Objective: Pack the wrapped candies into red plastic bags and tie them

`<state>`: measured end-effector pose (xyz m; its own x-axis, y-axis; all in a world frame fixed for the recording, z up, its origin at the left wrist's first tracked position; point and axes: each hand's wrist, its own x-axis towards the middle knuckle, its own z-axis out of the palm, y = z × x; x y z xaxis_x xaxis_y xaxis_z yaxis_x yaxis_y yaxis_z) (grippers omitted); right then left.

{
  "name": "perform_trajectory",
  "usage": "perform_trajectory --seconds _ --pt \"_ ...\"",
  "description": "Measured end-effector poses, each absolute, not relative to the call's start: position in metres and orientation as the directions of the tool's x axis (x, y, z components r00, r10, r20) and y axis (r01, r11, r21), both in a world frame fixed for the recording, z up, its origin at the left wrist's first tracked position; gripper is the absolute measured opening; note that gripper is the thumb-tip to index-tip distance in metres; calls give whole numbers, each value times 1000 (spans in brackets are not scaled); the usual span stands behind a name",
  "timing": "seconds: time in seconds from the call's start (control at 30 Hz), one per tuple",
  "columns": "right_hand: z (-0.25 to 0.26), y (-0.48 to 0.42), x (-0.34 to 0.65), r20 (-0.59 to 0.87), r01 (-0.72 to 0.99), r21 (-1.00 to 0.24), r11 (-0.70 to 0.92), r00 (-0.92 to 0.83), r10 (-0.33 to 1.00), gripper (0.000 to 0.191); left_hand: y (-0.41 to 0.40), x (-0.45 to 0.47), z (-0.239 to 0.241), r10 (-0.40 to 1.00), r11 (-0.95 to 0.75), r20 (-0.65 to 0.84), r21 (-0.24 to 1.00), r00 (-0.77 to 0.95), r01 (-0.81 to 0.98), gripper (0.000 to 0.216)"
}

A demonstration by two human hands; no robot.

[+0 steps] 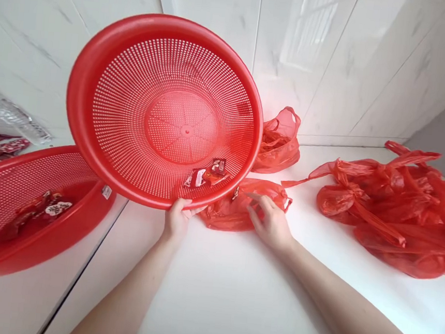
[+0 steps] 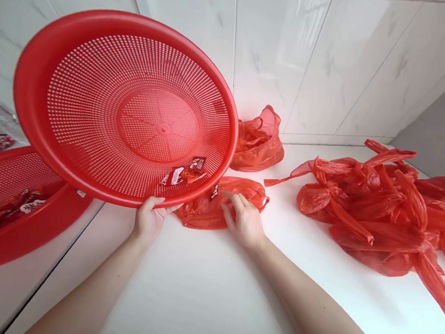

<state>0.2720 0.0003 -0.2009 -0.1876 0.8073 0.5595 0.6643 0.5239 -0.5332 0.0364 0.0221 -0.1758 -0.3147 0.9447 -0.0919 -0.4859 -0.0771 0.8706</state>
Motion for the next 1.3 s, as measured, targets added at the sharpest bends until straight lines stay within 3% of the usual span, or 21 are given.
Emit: perform_trajectory --seconds 0.17,0.3,0.4,0.5,0.63,0.73,0.8,0.93,1.07,1.2,1.3 --pt "-188 -6 272 755 709 -258 656 -276 595 34 4 59 -182 970 35 -142 884 -195 -466 22" --pt "-182 -7 269 682 829 -179 530 -284 674 56 -8 69 -195 985 91 -143 907 -97 -411 18" --pt "-183 -3 269 557 830 -177 529 -359 749 64 -9 66 -203 992 28 -69 940 -107 -340 11" --pt "-185 0 272 493 771 -191 607 -459 739 62 -5 61 -203 988 -49 0 948 -155 -315 14" --pt "-186 1 276 506 687 -233 688 -518 689 53 0 60 -196 988 10 -71 913 -135 -408 24" --pt "-188 0 276 577 589 -323 741 -498 647 34 4 57 -190 979 24 -114 886 -167 -464 30" --pt "-189 -1 277 657 541 -395 742 -398 640 32 9 52 -186 970 -2 -115 878 -214 -478 33" --pt "-190 -2 277 665 544 -587 600 -99 740 23 18 40 -178 944 -71 -89 887 -319 -456 31" --pt "-195 3 279 539 507 -703 499 -79 839 21 23 35 -173 921 -124 -61 890 -384 -440 31" --pt "-203 11 280 469 565 -706 427 -78 880 46 21 35 -174 928 -124 -53 889 -369 -441 30" --pt "-203 12 283 505 687 -625 372 -8 863 46 19 37 -175 941 -97 -64 890 -333 -446 36"
